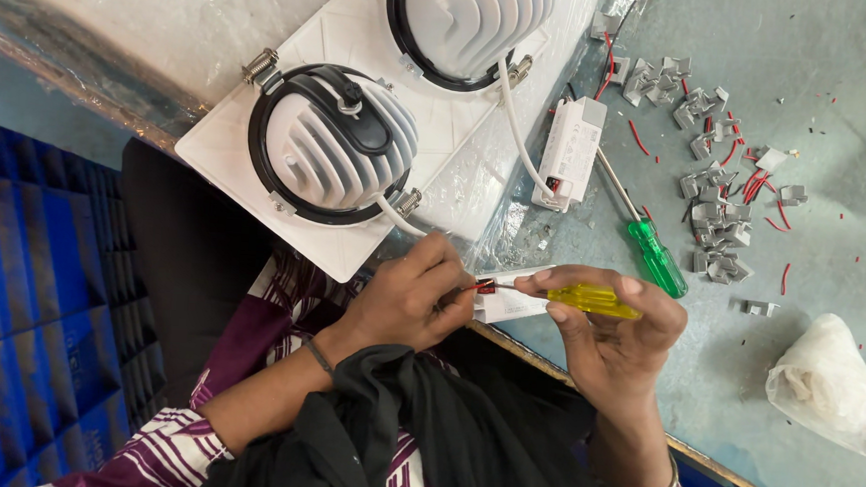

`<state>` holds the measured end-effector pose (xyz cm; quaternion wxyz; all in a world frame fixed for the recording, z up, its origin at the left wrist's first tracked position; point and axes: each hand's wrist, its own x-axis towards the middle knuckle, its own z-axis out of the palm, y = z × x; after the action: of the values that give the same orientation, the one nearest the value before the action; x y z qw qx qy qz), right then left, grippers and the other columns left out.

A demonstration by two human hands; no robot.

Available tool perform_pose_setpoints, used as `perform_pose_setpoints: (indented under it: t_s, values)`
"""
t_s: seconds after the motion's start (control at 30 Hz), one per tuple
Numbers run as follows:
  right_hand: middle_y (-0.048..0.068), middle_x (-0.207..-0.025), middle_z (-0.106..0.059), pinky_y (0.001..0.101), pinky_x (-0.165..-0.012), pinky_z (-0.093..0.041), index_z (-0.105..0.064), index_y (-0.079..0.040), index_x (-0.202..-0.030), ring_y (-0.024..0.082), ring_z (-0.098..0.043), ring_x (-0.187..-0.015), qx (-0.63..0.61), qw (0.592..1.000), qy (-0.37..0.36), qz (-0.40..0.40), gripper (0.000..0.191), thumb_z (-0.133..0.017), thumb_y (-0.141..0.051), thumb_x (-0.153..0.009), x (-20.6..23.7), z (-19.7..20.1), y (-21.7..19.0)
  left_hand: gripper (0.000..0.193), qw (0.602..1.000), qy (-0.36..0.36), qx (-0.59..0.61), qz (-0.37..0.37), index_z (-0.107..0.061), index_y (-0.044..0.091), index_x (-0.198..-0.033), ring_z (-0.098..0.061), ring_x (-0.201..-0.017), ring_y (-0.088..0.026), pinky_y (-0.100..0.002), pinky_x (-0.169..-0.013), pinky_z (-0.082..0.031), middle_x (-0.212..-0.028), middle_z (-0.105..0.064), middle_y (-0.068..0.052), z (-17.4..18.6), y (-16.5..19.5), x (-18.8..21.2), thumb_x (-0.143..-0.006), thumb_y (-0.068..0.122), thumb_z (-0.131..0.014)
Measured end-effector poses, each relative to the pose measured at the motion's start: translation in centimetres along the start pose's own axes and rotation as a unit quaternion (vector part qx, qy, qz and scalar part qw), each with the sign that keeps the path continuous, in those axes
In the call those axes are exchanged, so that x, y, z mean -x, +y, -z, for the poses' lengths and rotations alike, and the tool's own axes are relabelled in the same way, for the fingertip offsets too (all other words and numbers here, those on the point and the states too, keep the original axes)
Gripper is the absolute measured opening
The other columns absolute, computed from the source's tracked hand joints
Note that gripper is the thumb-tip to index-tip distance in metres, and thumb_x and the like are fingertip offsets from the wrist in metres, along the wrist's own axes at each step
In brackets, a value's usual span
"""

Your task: The person connects wires to LED light fixtures and power drivers using a screwdriver, then places the assembled units into a blue crate. The person repeats this process for multiple units on a workbench.

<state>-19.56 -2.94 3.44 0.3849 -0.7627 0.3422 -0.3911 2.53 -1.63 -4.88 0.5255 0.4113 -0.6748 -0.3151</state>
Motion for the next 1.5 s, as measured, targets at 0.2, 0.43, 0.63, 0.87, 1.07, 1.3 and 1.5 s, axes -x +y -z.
perform_pose_setpoints:
  t_s: [0.2,0.43,0.63,0.87,1.07,1.3,1.5]
  values:
    - [0.025,-0.120,-0.066,0.0462,-0.091,-0.067,-0.024,-0.025,-0.141,0.038,-0.076,-0.106,0.006,1.000,-0.014,0.003,0.059,-0.055,0.011,-0.104,-0.1,0.0,0.0,0.012,1.000,-0.008,0.007,0.007,-0.066,0.003,-0.094,-0.068,-0.076,-0.023,-0.035,-0.066,-0.058,-0.096,-0.056,-0.008,0.1,0.1,-0.1,-0.088,0.008,-0.075]
    - [0.024,-0.111,-0.067,0.0442,-0.088,-0.068,-0.025,-0.023,-0.133,0.034,-0.078,-0.099,0.031,0.999,-0.029,0.032,0.053,-0.054,0.010,-0.103,-0.4,-0.2,0.7,0.011,1.000,-0.016,0.002,0.014,-0.067,0.004,-0.095,-0.068,-0.077,-0.024,-0.036,-0.066,-0.057,-0.096,-0.057,-0.008,0.1,0.0,-0.2,-0.089,0.008,-0.075]
    - [0.023,-0.109,-0.067,0.0449,-0.087,-0.069,-0.026,-0.021,-0.133,0.034,-0.077,-0.098,0.017,0.999,-0.015,0.027,0.054,-0.055,0.011,-0.101,-0.3,-0.5,0.8,0.013,0.998,-0.047,0.014,0.026,-0.068,0.003,-0.097,-0.069,-0.078,-0.025,-0.036,-0.066,-0.056,-0.096,-0.058,-0.009,0.6,0.1,-0.5,-0.089,0.009,-0.075]
    - [0.023,-0.113,-0.064,0.0464,-0.091,-0.069,-0.025,-0.022,-0.135,0.034,-0.076,-0.100,-0.006,0.999,0.004,0.036,0.056,-0.054,0.013,-0.102,0.3,-0.7,1.3,0.014,0.997,-0.062,0.017,0.048,-0.067,0.002,-0.097,-0.069,-0.079,-0.027,-0.037,-0.068,-0.054,-0.096,-0.059,-0.010,0.8,0.3,-1.2,-0.089,0.010,-0.075]
    - [0.022,-0.116,-0.062,0.0456,-0.090,-0.067,-0.025,-0.022,-0.136,0.032,-0.076,-0.101,-0.022,0.999,0.031,0.019,0.058,-0.053,0.015,-0.102,0.5,-1.5,1.8,0.013,0.995,-0.085,0.004,0.058,-0.067,0.002,-0.095,-0.068,-0.079,-0.028,-0.037,-0.067,-0.054,-0.096,-0.061,-0.010,1.0,0.4,-1.5,-0.088,0.010,-0.075]
    - [0.016,-0.101,-0.065,0.0393,-0.080,-0.063,-0.038,-0.015,-0.141,0.022,-0.068,-0.085,-0.283,0.934,0.214,-0.035,0.045,-0.058,0.007,-0.106,1.6,1.1,2.2,0.011,0.995,-0.090,0.027,0.043,-0.068,0.003,-0.098,-0.070,-0.079,-0.027,-0.036,-0.068,-0.055,-0.095,-0.067,-0.009,1.2,0.2,-1.6,-0.091,0.009,-0.073]
    - [0.011,-0.098,-0.062,0.0281,-0.076,-0.049,-0.068,-0.009,-0.118,0.017,-0.058,-0.085,0.024,0.972,0.036,-0.230,0.026,-0.076,-0.003,-0.093,1.8,0.3,2.1,0.009,0.996,-0.088,0.026,0.021,-0.070,0.005,-0.098,-0.069,-0.080,-0.028,-0.037,-0.068,-0.054,-0.093,-0.066,-0.009,1.1,0.0,-1.5,-0.091,0.010,-0.073]
